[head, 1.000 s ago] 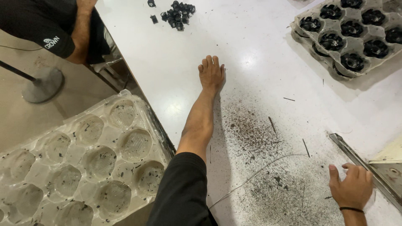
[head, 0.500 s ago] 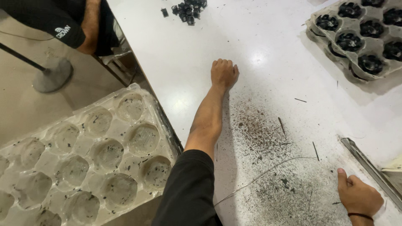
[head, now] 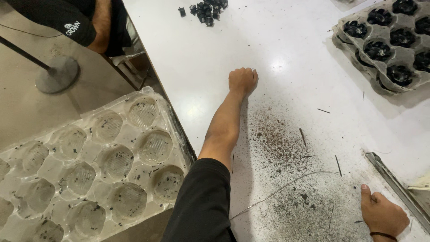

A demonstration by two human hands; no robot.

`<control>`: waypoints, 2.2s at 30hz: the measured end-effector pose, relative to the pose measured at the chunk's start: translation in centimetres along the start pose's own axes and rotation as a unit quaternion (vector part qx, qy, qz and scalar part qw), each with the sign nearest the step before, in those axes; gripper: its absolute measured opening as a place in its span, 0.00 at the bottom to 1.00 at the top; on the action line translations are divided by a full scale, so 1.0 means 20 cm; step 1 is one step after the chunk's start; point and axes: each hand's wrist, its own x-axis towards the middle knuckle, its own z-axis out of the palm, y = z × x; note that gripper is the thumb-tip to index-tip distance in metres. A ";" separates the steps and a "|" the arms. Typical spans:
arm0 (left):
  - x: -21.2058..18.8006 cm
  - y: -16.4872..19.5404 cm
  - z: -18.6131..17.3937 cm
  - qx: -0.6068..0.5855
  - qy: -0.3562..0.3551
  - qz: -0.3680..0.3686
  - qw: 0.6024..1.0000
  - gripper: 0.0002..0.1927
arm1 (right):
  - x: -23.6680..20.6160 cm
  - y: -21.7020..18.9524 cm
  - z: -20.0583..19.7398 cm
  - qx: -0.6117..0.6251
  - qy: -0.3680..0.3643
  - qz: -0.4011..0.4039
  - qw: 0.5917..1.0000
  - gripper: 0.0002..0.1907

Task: The person sorts black wheel hub components on a workbench, uses a handheld heated tool on the center of each hub, and places the processed hubs one at a time into a plastic tray. They also gather loose small parts from the table and handle trays of finished hubs.

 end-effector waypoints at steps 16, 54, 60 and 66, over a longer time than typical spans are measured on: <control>0.00 0.00 0.02 0.028 0.015 0.019 0.999 0.18 | 0.02 0.00 0.00 0.026 -0.046 0.019 0.998 0.38; 0.00 0.00 0.00 0.061 0.010 0.010 0.998 0.30 | 0.00 0.02 0.04 -0.020 -0.026 0.023 0.999 0.37; 0.01 -0.01 0.02 0.073 0.002 0.009 0.997 0.29 | 0.03 0.01 0.04 -0.017 -0.064 0.049 0.997 0.35; 0.01 -0.01 0.02 0.076 0.010 0.010 0.997 0.29 | 0.09 0.01 0.02 -0.037 -0.135 0.031 0.990 0.34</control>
